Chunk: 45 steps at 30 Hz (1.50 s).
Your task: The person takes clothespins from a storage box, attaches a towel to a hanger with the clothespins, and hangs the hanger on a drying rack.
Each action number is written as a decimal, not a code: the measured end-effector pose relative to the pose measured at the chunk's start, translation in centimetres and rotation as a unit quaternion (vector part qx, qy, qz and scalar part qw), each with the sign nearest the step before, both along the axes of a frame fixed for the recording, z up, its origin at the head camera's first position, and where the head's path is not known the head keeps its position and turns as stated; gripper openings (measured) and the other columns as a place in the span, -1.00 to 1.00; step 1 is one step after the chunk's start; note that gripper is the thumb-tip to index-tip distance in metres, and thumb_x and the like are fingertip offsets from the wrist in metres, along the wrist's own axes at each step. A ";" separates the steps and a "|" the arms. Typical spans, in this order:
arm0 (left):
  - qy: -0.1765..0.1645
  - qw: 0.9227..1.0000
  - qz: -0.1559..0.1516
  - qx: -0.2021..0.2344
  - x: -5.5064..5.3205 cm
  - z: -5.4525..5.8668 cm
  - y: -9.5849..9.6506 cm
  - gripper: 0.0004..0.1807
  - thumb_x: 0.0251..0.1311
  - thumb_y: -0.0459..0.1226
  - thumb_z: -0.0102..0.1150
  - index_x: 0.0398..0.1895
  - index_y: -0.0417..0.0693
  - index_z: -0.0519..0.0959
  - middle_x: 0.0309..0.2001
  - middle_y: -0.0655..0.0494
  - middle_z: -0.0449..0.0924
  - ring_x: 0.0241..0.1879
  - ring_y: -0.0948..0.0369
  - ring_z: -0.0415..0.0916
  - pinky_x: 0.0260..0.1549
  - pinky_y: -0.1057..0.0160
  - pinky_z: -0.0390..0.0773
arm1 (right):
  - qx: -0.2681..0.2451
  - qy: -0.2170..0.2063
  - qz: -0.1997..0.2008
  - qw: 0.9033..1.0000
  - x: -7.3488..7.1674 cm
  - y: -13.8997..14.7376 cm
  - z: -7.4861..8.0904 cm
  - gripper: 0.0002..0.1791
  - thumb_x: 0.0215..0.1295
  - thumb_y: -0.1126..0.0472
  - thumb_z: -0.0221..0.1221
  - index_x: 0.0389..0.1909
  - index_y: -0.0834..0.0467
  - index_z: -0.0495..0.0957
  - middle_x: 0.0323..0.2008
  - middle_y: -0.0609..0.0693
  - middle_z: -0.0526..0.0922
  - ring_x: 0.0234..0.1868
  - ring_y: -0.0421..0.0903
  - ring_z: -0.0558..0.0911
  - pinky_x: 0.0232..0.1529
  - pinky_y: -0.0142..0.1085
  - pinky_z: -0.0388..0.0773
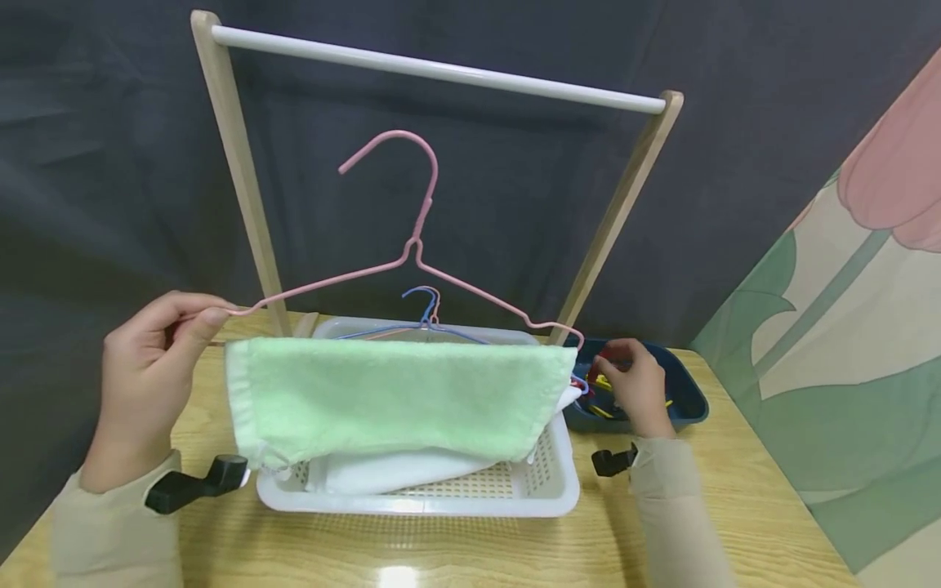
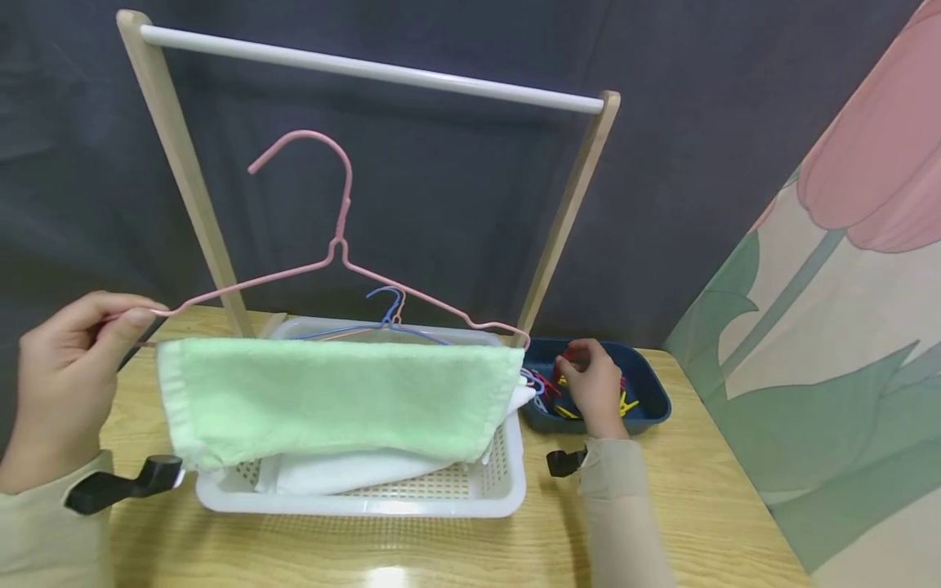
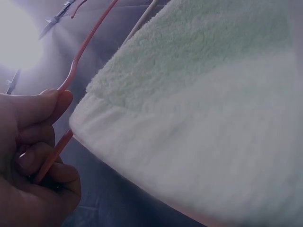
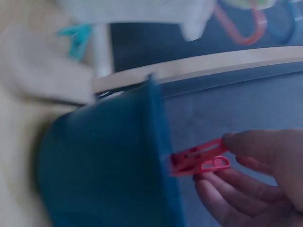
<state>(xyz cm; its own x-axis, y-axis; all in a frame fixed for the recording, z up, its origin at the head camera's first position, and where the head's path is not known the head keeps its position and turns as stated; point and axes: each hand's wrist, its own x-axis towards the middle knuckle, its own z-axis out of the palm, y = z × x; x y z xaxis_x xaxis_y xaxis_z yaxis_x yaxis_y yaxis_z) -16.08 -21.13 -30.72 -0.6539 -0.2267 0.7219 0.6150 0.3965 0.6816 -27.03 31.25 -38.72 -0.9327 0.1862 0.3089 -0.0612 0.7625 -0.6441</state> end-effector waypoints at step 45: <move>-0.073 0.995 0.010 0.065 0.0 0.1 -0.3 -0.83 0.34 -0.46 0.22 -0.13 -0.47 0.66 -0.34 0.11 0.65 -0.40 0.18 0.27 -0.41 0.40 0.27 | -0.109 0.411 0.190 0.885 9.3 -5.5 8.2 -0.74 0.04 0.75 0.27 -0.20 0.58 0.62 -0.17 0.18 0.71 -0.06 -0.13 0.68 0.09 -0.38 0.56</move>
<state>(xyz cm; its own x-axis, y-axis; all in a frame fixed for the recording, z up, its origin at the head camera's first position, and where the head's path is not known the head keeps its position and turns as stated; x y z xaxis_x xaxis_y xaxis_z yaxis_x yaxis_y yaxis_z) -16.09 -21.42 -30.60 -0.7434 -0.3264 0.5838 0.4989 0.3107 0.8091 -17.74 25.76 -30.49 -0.4170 0.0456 0.9077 -0.8034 0.4486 -0.3916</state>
